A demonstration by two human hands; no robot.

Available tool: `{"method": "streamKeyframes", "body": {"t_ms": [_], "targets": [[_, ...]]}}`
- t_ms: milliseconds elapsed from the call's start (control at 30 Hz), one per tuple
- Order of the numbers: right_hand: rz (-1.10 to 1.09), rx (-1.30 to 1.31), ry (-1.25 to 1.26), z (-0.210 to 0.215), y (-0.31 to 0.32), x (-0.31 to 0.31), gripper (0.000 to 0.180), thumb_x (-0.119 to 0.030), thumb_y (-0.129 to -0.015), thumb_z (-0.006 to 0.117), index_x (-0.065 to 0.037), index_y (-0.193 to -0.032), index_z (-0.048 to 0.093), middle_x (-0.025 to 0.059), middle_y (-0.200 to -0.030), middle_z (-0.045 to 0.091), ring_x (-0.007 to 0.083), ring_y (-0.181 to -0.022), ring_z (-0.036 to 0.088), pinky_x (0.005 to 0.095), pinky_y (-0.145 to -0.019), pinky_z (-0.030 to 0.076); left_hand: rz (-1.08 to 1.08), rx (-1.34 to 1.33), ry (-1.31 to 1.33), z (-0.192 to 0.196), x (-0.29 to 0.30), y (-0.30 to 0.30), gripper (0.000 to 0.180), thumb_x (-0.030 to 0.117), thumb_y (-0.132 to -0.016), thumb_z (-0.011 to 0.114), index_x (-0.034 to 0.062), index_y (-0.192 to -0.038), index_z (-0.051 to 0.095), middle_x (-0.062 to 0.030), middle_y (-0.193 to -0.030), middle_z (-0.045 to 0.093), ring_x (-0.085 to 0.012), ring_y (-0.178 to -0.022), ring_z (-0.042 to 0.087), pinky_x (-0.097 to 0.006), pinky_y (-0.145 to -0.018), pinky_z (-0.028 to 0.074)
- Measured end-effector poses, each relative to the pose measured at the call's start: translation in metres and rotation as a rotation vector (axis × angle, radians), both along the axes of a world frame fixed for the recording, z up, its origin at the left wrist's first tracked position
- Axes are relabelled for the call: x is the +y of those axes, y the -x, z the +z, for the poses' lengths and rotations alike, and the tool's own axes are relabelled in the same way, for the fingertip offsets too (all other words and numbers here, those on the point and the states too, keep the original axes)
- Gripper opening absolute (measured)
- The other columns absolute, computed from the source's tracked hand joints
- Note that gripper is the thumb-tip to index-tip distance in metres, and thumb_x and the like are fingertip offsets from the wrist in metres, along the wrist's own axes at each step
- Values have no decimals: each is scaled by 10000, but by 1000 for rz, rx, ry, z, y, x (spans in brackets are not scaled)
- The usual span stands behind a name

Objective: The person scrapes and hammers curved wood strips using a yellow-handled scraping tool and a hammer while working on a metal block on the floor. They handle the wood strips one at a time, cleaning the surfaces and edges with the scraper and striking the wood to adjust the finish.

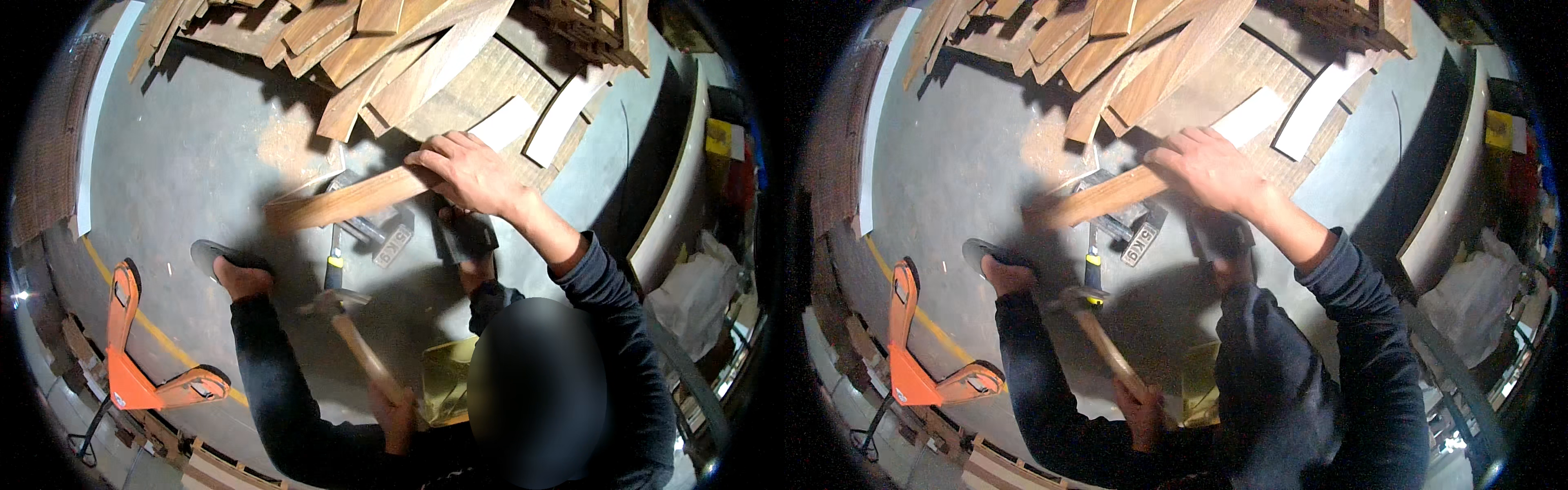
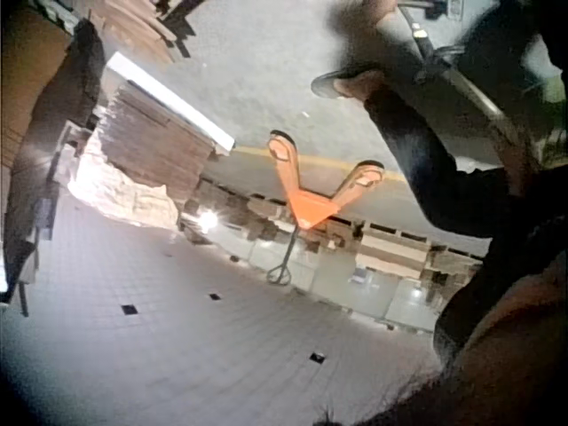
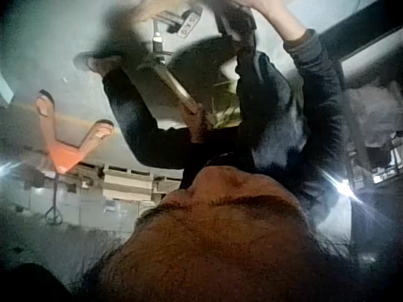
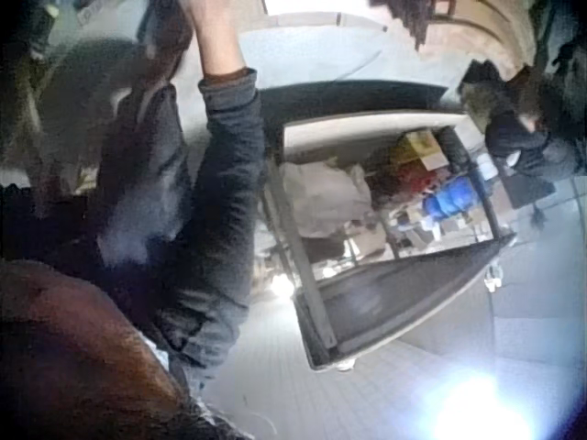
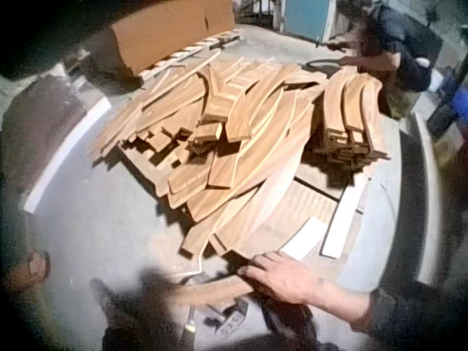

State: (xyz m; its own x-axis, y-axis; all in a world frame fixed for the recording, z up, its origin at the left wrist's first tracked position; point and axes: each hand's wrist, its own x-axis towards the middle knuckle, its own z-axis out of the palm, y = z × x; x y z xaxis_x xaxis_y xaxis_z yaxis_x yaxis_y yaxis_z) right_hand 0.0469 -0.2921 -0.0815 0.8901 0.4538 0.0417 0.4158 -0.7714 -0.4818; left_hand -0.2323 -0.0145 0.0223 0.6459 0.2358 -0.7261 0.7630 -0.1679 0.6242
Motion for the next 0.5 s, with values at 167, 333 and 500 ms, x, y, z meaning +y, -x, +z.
{"method": "streamKeyframes", "body": {"t_ms": [167, 333, 500], "targets": [[11, 133, -152, 2, 6, 40, 444, -184, -697, 690, -69, -1111, 575, 111, -925, 524, 297, -924, 566, 408, -772, 488, 69, -63, -182, 5, -19, -125, 325, 121, -846, 626, 54, -1108, 445, -40, -762, 491, -111, -564, 513, -255, -481, 434], [-82, 212, -182, -1, 7, 64, 458, -203, -698, 721, -97, -1113, 557, 127, -949, 521, 346, -839, 603, 445, -723, 504, 100, -406, 265, -16, -6, -142, 333, 244, -839, 685, 55, -1027, 486, -5, -672, 511, -82, -559, 533, -215, -487, 440], [24, 259, -118, -3, 4, 52, 609, -262, -735, 715, -179, -1283, 465, 106, -1013, 549, 337, -876, 620, 438, -734, 519, 110, -334, 249, -19, -20, -183, 269, 241, -901, 588, 24, -1035, 502, -17, -673, 518, -105, -592, 522, -246, -577, 434]]}}
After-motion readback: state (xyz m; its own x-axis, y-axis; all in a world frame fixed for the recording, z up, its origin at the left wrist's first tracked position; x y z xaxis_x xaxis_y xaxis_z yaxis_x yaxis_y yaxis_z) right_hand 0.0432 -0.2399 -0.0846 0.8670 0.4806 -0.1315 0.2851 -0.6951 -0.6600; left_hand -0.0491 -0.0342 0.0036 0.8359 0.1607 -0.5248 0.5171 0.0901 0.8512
